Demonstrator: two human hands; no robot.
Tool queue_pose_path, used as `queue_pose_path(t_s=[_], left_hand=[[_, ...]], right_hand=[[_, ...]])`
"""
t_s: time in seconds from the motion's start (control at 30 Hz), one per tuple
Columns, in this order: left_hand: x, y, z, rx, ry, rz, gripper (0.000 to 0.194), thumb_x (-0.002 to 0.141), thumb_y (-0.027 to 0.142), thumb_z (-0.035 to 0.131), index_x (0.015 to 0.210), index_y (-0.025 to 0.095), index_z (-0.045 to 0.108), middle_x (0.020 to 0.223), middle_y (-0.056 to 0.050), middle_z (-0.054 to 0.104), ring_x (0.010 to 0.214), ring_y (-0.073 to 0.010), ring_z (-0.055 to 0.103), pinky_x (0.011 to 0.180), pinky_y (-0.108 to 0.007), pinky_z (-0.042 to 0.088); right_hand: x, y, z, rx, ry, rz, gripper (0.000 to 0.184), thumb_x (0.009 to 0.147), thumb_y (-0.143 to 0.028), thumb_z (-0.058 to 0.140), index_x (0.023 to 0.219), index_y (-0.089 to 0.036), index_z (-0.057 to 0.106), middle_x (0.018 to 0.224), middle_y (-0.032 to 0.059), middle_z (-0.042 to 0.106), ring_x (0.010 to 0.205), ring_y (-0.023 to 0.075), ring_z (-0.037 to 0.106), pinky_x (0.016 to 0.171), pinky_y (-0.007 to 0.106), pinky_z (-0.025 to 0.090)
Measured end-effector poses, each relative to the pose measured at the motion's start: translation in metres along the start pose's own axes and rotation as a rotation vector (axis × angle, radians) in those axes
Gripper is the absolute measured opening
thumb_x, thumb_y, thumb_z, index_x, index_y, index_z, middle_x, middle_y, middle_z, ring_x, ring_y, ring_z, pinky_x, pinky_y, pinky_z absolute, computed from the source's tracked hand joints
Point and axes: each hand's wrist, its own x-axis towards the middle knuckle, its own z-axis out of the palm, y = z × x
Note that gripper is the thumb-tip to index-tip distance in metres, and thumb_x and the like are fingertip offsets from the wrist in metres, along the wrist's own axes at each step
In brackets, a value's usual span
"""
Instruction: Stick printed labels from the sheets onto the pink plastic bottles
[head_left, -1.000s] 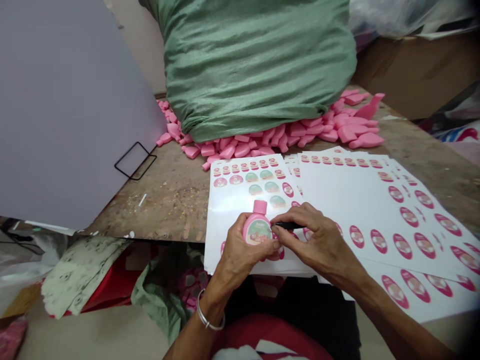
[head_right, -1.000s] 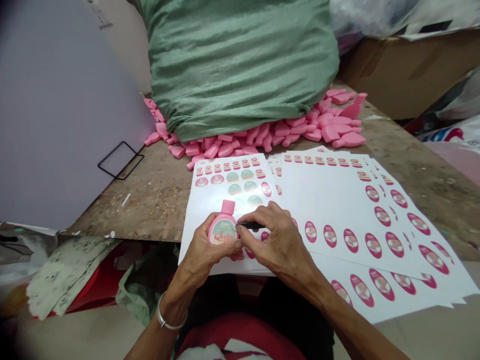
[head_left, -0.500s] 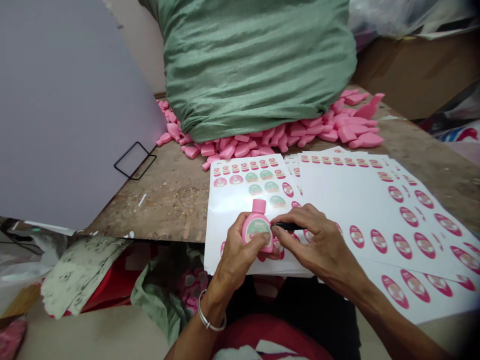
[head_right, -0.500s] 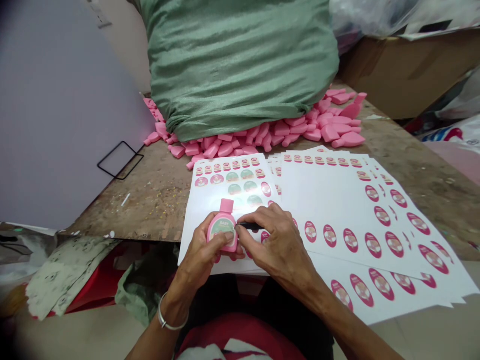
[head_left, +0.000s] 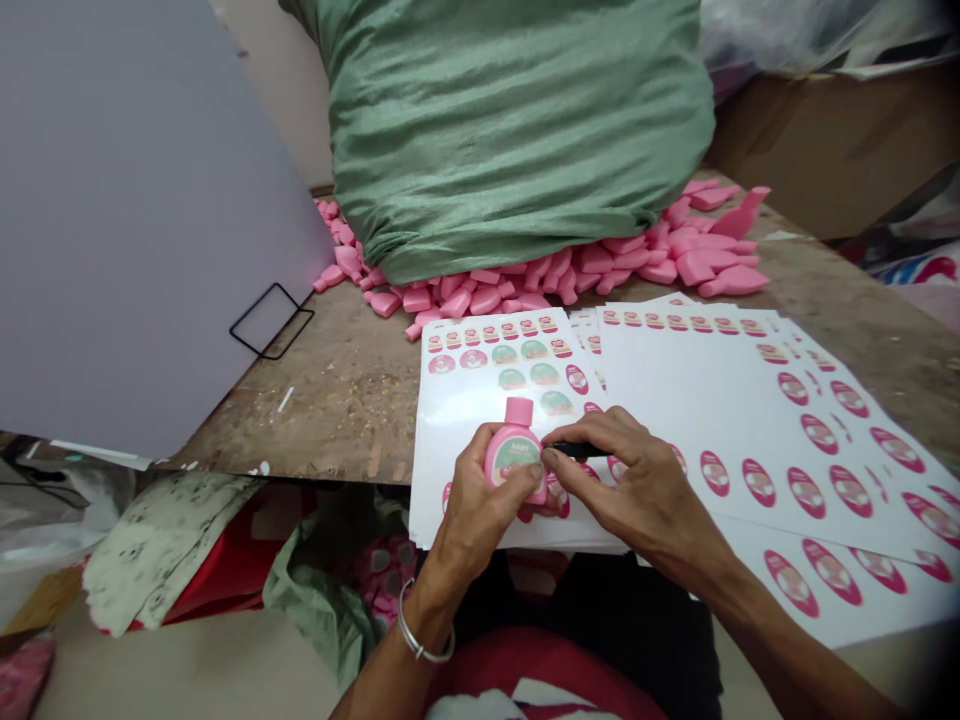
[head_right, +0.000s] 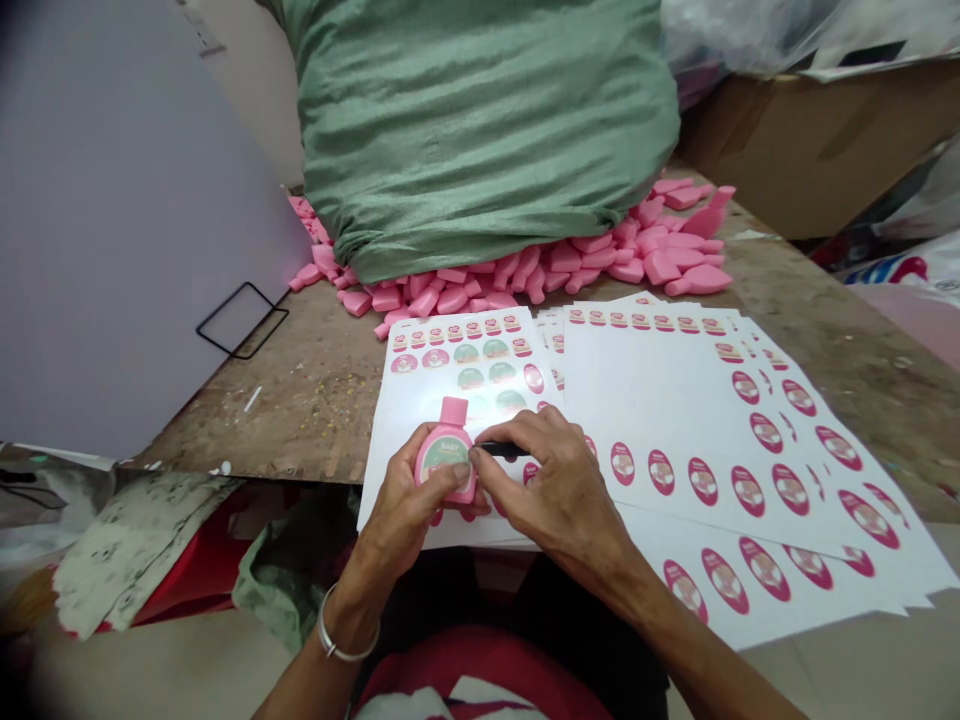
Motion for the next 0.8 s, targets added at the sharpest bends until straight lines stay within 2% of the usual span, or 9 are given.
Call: queue_pose_path(t_s=[0.33,0.63,0.8], left_hand=[[0.0009,-0.0022,0.0007,-0.001,-0.003,0.0,0.024,0.077,0.028,0.062,0.098,0.018,0.055,0.072,0.001,0.059,0.051,-0.0086,0.055,0.046,-0.017,0.037],[0.0001,0.0025,0.002,0.009,-0.009,0.014,0.023,0.079,0.028,0.061,0.098,0.018,0.054,0.072,0.001,0.059,0.055,-0.0111,0.059,0.055,-0.021,0.045],[-0.0014,0.001,0.0032,-0.059,-0.013,-0.03,0.022,0.079,0.028,0.06,0.098,0.019,0.054,0.073,0.003,0.059,0.05,-0.0084,0.056,0.047,-0.017,0.04]], right_hand=[[-0.0031,0.0033,0.0018,-0.056,0.029,-0.024,0.009,0.081,-0.025,0.059,0.082,-0.023,0.068,0.075,0.0014,0.068,0.075,0.0189,0.056,0.07,0.035,0.043],[-0.0006,0.002,0.0035,0.017,0.004,0.022,0.008,0.081,-0.023,0.059,0.077,-0.024,0.066,0.075,0.0025,0.067,0.075,0.0195,0.057,0.07,0.036,0.045],[-0.0026,0.0033,0.0026,-0.007,-0.006,0.027,0.008,0.082,-0.025,0.059,0.08,-0.024,0.066,0.077,0.0024,0.067,0.077,0.0199,0.057,0.071,0.035,0.044]])
